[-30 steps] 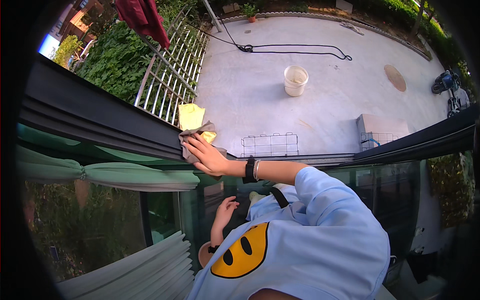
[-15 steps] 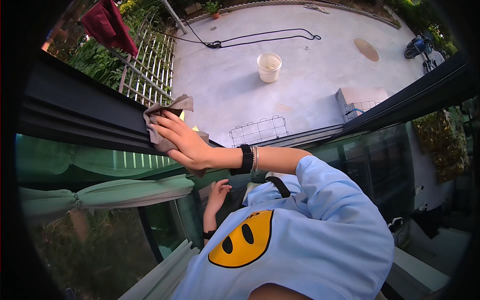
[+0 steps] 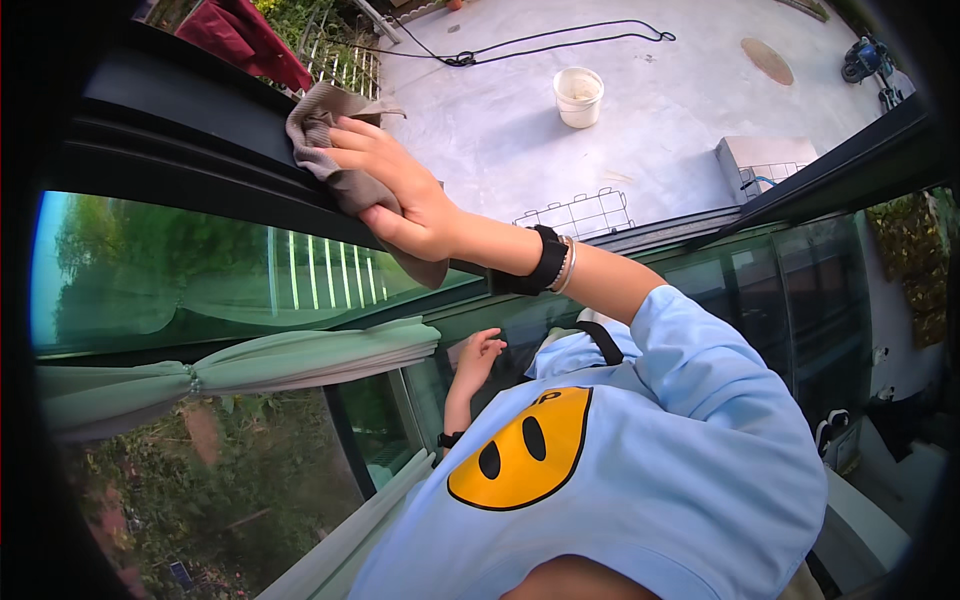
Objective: The person wipes the glass panels and frame of a balcony window using a cloth, then opens the window and continues to wipe the interior edges and corners of the window frame.
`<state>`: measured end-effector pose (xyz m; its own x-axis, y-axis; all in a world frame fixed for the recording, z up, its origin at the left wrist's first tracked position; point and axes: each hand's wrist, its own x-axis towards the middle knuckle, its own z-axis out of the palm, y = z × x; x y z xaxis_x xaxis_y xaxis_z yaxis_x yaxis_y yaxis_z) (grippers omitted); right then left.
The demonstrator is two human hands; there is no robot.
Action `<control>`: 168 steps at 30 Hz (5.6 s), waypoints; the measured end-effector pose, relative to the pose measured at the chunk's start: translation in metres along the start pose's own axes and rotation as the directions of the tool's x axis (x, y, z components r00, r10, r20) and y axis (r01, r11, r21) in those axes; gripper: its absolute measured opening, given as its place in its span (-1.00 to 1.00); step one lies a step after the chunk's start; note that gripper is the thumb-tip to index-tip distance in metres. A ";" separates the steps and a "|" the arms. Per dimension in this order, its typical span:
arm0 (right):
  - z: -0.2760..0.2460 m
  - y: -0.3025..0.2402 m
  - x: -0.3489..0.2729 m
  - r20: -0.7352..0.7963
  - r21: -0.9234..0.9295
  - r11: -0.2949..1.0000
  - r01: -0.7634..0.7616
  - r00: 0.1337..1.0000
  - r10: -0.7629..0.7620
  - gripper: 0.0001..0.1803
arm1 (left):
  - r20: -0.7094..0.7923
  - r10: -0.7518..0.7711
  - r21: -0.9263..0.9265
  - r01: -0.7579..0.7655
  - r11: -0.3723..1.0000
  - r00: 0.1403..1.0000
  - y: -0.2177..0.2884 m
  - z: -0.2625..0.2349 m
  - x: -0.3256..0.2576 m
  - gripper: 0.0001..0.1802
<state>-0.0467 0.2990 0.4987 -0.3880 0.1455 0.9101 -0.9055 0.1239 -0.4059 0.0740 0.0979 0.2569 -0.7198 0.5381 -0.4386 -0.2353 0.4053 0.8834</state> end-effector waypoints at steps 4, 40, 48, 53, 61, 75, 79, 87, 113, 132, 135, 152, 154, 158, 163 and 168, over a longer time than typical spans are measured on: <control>-0.009 0.015 -0.045 0.008 -0.028 0.997 -0.077 0.997 0.077 -0.38 | 0.019 -0.055 0.050 0.054 0.997 0.998 0.001 -0.005 -0.007 -0.68; 0.019 -0.004 -0.156 -0.357 -0.026 0.592 -0.806 0.560 0.747 -0.54 | 0.049 -0.185 0.160 0.175 0.972 0.982 0.025 -0.017 -0.034 -0.61; 0.033 -0.049 -0.044 -0.348 -0.059 0.795 -0.604 0.758 0.551 -0.50 | 0.049 -0.165 0.249 0.148 0.957 0.985 0.004 -0.013 -0.031 -0.69; 0.032 -0.064 -0.011 -0.371 -0.107 0.881 -0.461 0.841 0.395 -0.49 | 0.090 -0.159 0.138 0.146 0.980 0.983 0.007 -0.007 -0.032 -0.63; 0.023 -0.026 -0.074 -0.349 -0.055 0.886 -0.460 0.840 0.414 -0.51 | 0.033 -0.251 0.201 0.240 0.950 0.967 0.006 -0.007 -0.038 -0.65; -0.004 0.032 -0.253 -0.308 -0.098 0.515 -0.852 0.518 0.798 -0.52 | 0.030 -0.299 0.200 0.288 0.937 0.954 0.002 0.003 -0.048 -0.61; -0.017 0.047 -0.282 -0.275 -0.130 0.305 -0.944 0.329 0.903 -0.54 | 0.038 -0.267 0.193 0.255 0.948 0.963 0.005 0.008 -0.049 -0.60; -0.021 0.045 -0.257 -0.161 -0.194 0.292 -0.936 0.325 0.932 -0.58 | 0.042 -0.289 0.182 0.277 0.943 0.956 0.006 0.020 -0.055 -0.60; -0.030 0.031 -0.191 0.005 0.051 0.745 -0.665 0.746 0.666 -0.60 | 0.054 -0.274 0.269 0.250 0.930 0.960 0.027 0.048 -0.033 -0.60; -0.032 -0.003 -0.119 0.060 -0.034 0.723 -0.690 0.720 0.691 -0.62 | 0.000 -0.299 -0.044 0.299 0.953 0.954 0.048 0.077 -0.040 -0.61; -0.028 -0.015 -0.078 0.116 0.016 0.805 -0.593 0.801 0.587 -0.60 | -0.048 -0.292 -0.062 0.289 0.955 0.955 0.049 0.079 -0.043 -0.62; -0.015 -0.048 0.046 0.120 -0.053 0.998 -0.041 0.992 0.047 -0.34 | -0.245 -0.256 -0.155 0.223 0.963 0.935 0.044 0.104 -0.059 -0.63; -0.016 -0.051 0.038 0.148 -0.062 0.993 -0.103 0.983 0.112 -0.34 | -0.259 -0.249 -0.179 0.207 0.962 0.933 0.042 0.108 -0.058 -0.63; -0.022 -0.055 0.031 0.220 -0.076 0.976 -0.204 0.952 0.215 -0.33 | -0.260 -0.150 -0.182 0.104 0.978 0.954 0.037 0.117 -0.052 -0.64; -0.026 -0.053 0.043 0.244 0.003 0.990 -0.140 0.960 0.135 -0.32 | -0.262 -0.127 -0.181 0.080 0.980 0.957 0.038 0.130 -0.044 -0.64; -0.017 -0.049 0.069 0.186 -0.035 0.999 0.036 0.982 -0.029 -0.30 | -0.295 -0.168 -0.191 0.114 0.975 0.941 0.041 0.140 -0.042 -0.64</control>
<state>-0.0263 0.3192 0.5804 -0.3865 -0.0434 0.9213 -0.9125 0.1630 -0.3751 0.1858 0.1957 0.2887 -0.8304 0.2201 -0.5118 -0.4362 0.3148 0.8430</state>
